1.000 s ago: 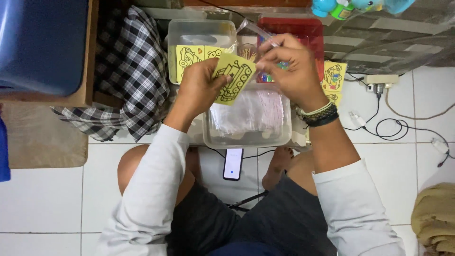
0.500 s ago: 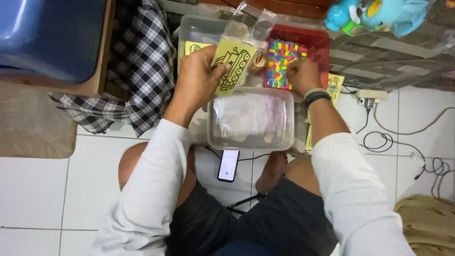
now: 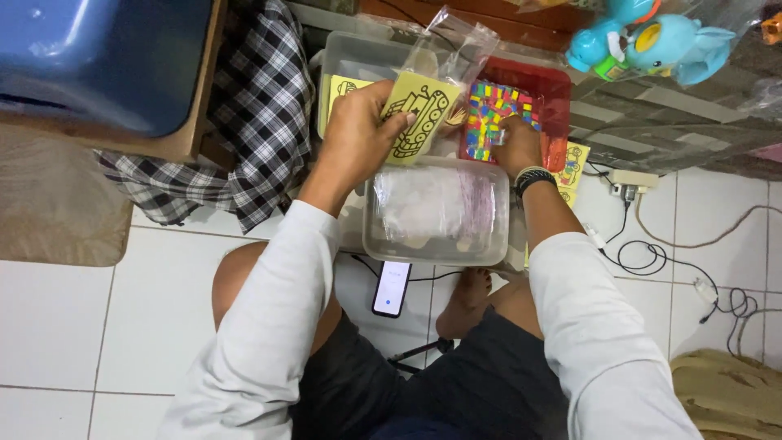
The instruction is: Packing sand art cards and colored sand packets into plastic sleeves to create kits.
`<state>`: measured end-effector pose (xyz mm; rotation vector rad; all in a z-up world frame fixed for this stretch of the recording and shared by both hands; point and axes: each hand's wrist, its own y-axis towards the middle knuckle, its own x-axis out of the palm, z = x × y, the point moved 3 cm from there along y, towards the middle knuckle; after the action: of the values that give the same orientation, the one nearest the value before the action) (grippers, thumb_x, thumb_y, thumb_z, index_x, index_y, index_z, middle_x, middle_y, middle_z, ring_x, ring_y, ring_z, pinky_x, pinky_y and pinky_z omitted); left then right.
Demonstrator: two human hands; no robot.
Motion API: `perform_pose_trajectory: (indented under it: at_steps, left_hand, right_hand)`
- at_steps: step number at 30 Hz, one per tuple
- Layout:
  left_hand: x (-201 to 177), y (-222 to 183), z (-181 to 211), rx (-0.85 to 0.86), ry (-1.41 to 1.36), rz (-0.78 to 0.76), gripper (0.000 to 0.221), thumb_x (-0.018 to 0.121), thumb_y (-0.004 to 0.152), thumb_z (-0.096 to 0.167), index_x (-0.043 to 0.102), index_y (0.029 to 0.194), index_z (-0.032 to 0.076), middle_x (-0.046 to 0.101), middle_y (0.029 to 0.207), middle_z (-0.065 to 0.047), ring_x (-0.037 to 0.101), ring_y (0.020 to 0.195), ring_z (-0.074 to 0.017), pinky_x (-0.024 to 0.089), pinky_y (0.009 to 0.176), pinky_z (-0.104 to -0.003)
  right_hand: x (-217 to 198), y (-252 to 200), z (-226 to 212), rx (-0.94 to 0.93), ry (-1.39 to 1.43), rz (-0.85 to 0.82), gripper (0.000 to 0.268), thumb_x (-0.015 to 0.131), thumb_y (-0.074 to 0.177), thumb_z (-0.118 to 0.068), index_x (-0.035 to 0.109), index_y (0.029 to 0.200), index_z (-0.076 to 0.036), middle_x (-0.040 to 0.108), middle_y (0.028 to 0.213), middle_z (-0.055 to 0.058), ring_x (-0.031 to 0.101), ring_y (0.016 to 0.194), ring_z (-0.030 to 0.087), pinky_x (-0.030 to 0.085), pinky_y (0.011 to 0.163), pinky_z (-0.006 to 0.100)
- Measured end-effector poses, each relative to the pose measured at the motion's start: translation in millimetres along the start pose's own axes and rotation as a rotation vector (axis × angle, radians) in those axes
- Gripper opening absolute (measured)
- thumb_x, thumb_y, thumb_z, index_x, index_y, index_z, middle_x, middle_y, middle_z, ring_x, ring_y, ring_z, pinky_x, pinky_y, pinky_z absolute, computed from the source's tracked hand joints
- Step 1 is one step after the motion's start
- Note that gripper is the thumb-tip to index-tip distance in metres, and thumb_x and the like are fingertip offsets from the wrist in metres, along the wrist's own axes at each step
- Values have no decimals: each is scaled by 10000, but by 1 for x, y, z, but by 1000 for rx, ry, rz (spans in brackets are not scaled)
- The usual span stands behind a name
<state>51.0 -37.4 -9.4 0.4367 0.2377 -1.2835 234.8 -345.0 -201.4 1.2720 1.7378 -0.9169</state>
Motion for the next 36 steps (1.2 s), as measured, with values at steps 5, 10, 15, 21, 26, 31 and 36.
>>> perform_pose_trajectory:
  at_steps: [5, 10, 15, 21, 26, 31, 36]
  left_hand:
    - [8, 1, -9, -87, -65, 0, 186, 759, 850, 132, 770, 1030, 85, 768, 842, -176, 736, 927, -429, 552, 783, -507]
    - [3, -1, 0, -106, -129, -20, 186, 749, 857, 91, 776, 1036, 51, 771, 836, -186, 771, 854, -366, 576, 805, -449]
    - [12, -5, 2, -89, -126, -71, 175, 760, 865, 69, 768, 1037, 40, 771, 862, -201, 763, 893, -365, 570, 813, -448]
    - [27, -20, 23, 90, -54, -120, 122, 767, 879, 116, 733, 993, 86, 756, 814, -153, 754, 879, -353, 551, 753, -417]
    - [41, -19, 9, 157, -72, -134, 95, 763, 896, 101, 745, 990, 98, 767, 799, -114, 766, 842, -282, 554, 732, -359]
    - [50, -15, 2, 161, -114, -147, 106, 775, 892, 86, 749, 995, 92, 776, 821, -123, 757, 862, -205, 557, 735, -351]
    - [57, -16, 2, 142, -203, -163, 126, 785, 894, 59, 757, 1017, 56, 786, 849, -136, 693, 881, -121, 572, 767, -358]
  right_hand:
    - [23, 30, 57, 86, -203, 30, 221, 713, 885, -216, 754, 1102, -225, 757, 995, 118, 717, 1047, 368, 580, 891, 481]
    - [-43, 9, -1, -96, 101, 229, 248, 642, 842, -51, 788, 977, -199, 744, 854, 68, 719, 919, 297, 548, 840, 404]
    - [-161, -84, -127, -287, 766, 436, 174, 695, 997, 44, 714, 1121, -76, 717, 991, 39, 617, 910, 88, 498, 852, 243]
    - [-170, -138, -148, -506, 1020, 539, 143, 760, 982, 76, 656, 1076, 48, 686, 1063, 159, 654, 1066, 183, 535, 992, 331]
    - [-174, -140, -157, -629, 975, 614, 95, 772, 969, 39, 701, 1029, 21, 685, 1007, 147, 577, 1109, 247, 451, 1042, 395]
    - [-172, -137, -161, -627, 823, 560, 94, 831, 947, -59, 757, 1003, -78, 733, 950, 68, 559, 1123, 239, 382, 1092, 406]
    - [-163, -134, -161, -577, 743, 465, 240, 847, 899, -113, 769, 1126, -113, 746, 908, 67, 605, 1151, 247, 393, 1117, 403]
